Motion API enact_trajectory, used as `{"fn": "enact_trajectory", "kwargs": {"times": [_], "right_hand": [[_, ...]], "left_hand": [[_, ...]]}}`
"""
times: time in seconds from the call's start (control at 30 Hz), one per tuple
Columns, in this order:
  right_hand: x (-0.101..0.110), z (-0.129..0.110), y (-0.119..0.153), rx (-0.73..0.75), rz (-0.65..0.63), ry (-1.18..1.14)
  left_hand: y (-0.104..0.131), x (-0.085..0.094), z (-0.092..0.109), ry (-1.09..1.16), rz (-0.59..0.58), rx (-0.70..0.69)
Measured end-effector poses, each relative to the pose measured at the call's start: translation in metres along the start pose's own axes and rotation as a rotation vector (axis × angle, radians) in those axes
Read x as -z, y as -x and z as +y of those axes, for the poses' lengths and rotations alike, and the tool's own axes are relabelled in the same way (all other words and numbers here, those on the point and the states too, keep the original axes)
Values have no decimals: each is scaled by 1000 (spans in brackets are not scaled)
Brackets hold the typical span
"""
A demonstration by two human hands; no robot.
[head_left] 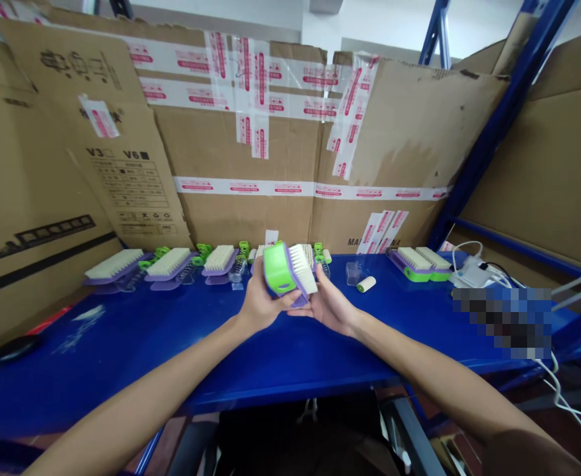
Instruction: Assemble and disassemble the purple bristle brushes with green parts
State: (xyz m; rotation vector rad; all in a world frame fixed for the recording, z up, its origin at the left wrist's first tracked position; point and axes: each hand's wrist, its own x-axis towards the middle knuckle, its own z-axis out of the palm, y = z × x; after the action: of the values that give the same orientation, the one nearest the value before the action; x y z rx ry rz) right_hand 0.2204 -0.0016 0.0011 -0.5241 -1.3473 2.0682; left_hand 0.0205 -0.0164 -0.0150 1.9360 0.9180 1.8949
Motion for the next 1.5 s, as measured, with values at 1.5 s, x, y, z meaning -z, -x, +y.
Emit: {"fn": "enact_trajectory", "kwargs": {"times": [1.5], "right_hand": [[0, 0, -1, 63, 39, -8]], "left_hand": [[3, 5, 5, -60, -281, -28]]}}
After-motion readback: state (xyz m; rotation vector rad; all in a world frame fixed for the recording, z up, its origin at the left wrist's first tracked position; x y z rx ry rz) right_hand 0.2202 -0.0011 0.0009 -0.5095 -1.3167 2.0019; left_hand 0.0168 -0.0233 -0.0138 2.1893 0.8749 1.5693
